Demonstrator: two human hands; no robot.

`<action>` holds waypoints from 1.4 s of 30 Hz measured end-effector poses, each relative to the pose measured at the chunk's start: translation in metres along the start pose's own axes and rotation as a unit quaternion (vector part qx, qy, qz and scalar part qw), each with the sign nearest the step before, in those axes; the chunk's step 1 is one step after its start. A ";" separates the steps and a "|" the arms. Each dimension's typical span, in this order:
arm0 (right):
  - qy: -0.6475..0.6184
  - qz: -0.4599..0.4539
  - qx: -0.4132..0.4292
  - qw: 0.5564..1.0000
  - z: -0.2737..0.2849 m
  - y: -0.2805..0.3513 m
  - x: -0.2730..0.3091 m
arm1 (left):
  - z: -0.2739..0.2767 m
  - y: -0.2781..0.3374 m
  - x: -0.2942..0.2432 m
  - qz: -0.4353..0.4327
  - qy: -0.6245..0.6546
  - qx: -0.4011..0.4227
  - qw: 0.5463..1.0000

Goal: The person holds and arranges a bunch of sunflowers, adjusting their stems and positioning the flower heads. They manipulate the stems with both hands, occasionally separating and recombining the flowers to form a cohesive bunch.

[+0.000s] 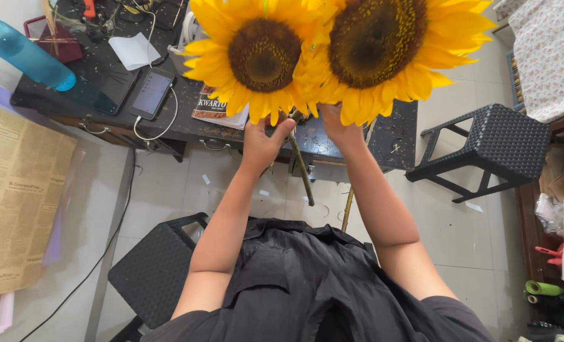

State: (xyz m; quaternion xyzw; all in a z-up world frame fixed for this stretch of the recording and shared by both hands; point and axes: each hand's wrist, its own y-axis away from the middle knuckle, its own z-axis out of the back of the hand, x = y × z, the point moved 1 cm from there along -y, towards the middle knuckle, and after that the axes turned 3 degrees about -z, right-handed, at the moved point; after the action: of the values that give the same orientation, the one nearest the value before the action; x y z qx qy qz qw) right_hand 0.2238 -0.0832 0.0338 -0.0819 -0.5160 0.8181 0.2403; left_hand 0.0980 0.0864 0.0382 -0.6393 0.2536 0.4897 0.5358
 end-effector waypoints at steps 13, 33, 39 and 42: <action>-0.427 -0.491 0.097 0.753 0.013 -0.079 0.014 | -0.007 -0.006 0.023 -0.003 -0.213 0.100 0.972; -0.548 -0.408 0.109 0.722 -0.024 -0.083 0.023 | 0.005 -0.021 0.014 0.069 -0.108 0.127 0.984; -0.401 -0.271 0.089 0.870 -0.022 -0.095 0.032 | 0.011 -0.022 0.077 -0.074 -0.122 0.046 0.989; -0.384 -0.254 0.106 0.881 -0.020 -0.109 0.041 | 0.015 -0.025 0.096 -0.089 -0.177 0.034 0.980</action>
State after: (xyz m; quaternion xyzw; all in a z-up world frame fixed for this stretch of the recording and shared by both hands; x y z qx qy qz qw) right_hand 0.2295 -0.0091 0.1254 0.3984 -0.4814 0.7462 0.2296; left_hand 0.1514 0.1268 -0.0363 -0.5437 0.1134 0.5366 0.6354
